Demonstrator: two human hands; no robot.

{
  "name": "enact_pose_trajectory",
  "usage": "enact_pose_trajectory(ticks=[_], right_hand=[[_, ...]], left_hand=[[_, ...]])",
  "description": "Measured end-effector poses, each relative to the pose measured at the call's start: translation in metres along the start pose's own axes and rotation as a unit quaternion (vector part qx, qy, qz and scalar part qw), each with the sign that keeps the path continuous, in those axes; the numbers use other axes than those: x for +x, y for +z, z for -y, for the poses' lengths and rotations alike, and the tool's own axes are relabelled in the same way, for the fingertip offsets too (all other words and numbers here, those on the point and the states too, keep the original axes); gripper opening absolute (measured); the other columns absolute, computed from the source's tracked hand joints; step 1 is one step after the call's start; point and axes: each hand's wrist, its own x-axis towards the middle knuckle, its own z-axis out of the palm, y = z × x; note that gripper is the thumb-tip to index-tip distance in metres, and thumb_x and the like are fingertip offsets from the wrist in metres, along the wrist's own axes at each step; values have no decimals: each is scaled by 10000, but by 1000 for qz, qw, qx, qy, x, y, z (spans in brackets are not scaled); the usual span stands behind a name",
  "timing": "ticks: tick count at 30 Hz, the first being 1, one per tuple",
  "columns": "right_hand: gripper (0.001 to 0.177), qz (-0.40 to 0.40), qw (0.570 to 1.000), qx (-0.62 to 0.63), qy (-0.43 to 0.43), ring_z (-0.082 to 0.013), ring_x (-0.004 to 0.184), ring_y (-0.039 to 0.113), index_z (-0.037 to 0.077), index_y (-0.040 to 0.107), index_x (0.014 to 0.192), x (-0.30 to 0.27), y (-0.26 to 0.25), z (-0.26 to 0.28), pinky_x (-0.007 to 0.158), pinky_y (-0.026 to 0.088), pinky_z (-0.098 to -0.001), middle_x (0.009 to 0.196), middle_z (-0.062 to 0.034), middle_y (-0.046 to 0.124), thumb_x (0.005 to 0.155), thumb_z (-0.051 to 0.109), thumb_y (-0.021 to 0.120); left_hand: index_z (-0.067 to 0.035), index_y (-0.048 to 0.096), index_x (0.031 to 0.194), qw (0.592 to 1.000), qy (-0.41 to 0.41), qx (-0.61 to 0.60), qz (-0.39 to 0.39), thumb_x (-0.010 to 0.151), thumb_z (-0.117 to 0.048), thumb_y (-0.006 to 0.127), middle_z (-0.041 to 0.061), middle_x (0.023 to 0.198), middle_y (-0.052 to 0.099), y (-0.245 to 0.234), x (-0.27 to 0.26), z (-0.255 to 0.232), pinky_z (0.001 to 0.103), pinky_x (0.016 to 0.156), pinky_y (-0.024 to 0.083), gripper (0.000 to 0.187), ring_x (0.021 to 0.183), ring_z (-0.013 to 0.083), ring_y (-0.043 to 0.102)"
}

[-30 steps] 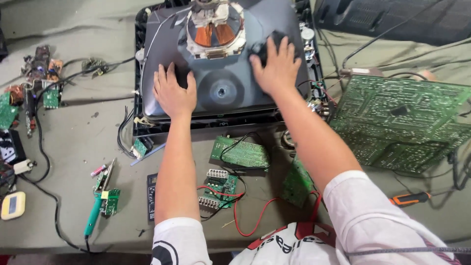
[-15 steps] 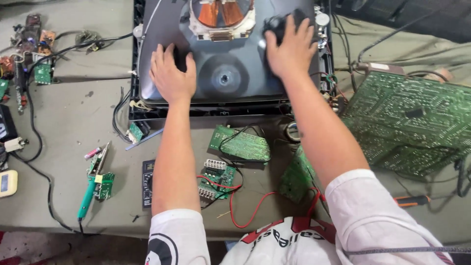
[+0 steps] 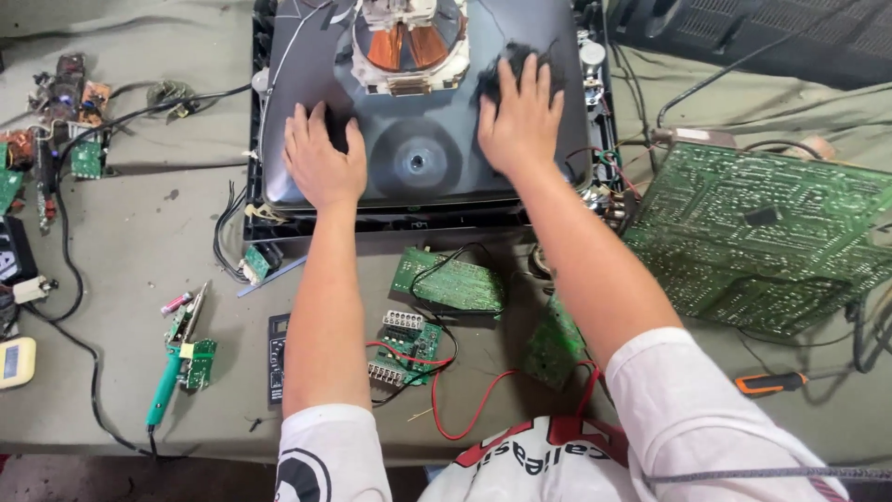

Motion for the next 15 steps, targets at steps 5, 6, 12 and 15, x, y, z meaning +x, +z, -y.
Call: enact_pose_trajectory(ticks=[5,6,12,15], right_hand=[[612,23,1000,8,20,-399,1539,95,160,268,1626,42,-6,1,1214,119,-623,1674,-207,140,1075,416,342],[611,26,999,12,32,-391,1541,85,175,263,1629,47,-7,1,1215,113,-621,1677,-197,132,1081,432,346],[641,-15,1000,14,0,-401,1521,120,161,309,1620,63,11,-19,1195,139,-626,1658,-204,167,1086,512,361],[680,-4,1000,24,16,-415,1525,106,158,294,1628,45,0,-12,1196,124,-635,1662,-219,152,1063,530,363]], left_hand=[[-133,641,1361,1000,-4,-4,12,957,-460,598,150,1502,528,-6,3,-4,580,1129,321,522,1407,381,432],[-127,640,1357,1000,-4,-12,18,958,-461,588,150,1501,531,-8,3,-5,587,1127,322,523,1410,379,428],[-161,650,1353,1000,-5,1,-3,937,-484,626,153,1497,535,0,3,0,591,1110,348,528,1397,394,456],[-171,657,1336,1000,-5,-5,-12,927,-488,618,140,1483,554,0,2,0,592,1105,362,519,1394,378,468]])
